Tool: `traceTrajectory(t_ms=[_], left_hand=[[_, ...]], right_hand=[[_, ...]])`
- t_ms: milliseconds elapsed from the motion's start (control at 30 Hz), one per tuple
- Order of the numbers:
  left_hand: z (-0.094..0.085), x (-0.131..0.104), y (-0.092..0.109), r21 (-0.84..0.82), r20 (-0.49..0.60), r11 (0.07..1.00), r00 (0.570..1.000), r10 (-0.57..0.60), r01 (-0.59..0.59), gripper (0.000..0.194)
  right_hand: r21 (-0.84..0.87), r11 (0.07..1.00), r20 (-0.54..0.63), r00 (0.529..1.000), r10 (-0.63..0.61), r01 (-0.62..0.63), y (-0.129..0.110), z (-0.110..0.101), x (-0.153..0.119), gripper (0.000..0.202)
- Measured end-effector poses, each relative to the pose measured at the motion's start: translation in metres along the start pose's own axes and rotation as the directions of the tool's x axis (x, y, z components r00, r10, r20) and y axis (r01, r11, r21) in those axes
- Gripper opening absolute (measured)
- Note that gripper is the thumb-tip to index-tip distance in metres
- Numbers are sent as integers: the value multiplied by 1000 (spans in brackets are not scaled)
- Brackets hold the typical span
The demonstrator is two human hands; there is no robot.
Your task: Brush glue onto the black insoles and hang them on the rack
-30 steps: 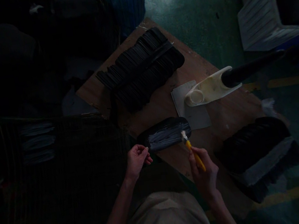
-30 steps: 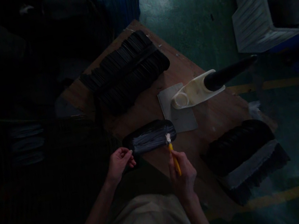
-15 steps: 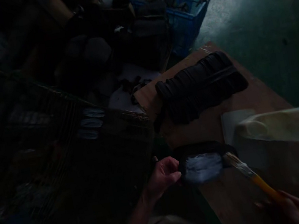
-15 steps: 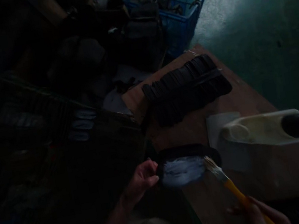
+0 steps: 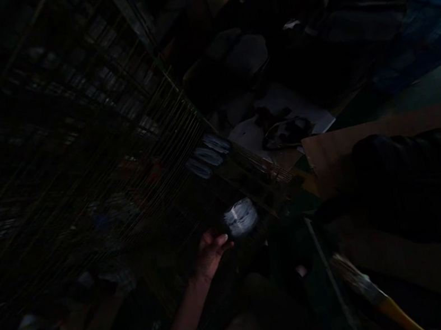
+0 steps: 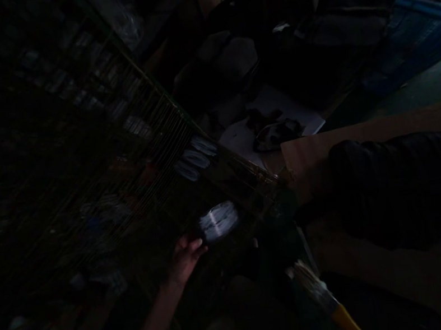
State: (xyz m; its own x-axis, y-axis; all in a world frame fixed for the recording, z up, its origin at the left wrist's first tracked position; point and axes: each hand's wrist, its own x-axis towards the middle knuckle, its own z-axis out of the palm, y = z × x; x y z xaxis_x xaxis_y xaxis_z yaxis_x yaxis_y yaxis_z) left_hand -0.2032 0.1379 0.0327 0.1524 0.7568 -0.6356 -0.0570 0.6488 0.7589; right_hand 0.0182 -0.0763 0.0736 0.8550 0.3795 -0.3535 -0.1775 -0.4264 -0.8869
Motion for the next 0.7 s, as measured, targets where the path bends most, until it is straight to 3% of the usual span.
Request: traceTrajectory(t_ms=[167, 300, 400, 500, 600, 700], left_hand=[[11, 6, 10, 29, 58, 995, 994, 92, -94, 29], [9, 7, 6, 62, 87, 993, 992, 94, -99, 30], [6, 10, 4, 86, 81, 990, 991, 102, -109, 28], [3, 15, 3, 114, 76, 987, 991, 109, -117, 27], [-3, 20, 0, 99, 69, 988, 991, 114, -121, 29], [-15, 28, -6, 98, 26, 989, 993, 112, -114, 29]], right_hand=[[20, 1000, 175, 984, 18, -22, -24, 54, -14, 35], [137, 991, 369, 928, -55, 4, -33, 108, -13, 29], [188, 982, 442, 891, -101, 18, -28, 138, -7, 25], [166, 986, 480, 875, -55, -30, -24, 148, -5, 25], [102, 993, 504, 864, 4, -64, -27, 141, -7, 28], [34, 992, 428, 898, 98, -124, -33, 128, -4, 32]])
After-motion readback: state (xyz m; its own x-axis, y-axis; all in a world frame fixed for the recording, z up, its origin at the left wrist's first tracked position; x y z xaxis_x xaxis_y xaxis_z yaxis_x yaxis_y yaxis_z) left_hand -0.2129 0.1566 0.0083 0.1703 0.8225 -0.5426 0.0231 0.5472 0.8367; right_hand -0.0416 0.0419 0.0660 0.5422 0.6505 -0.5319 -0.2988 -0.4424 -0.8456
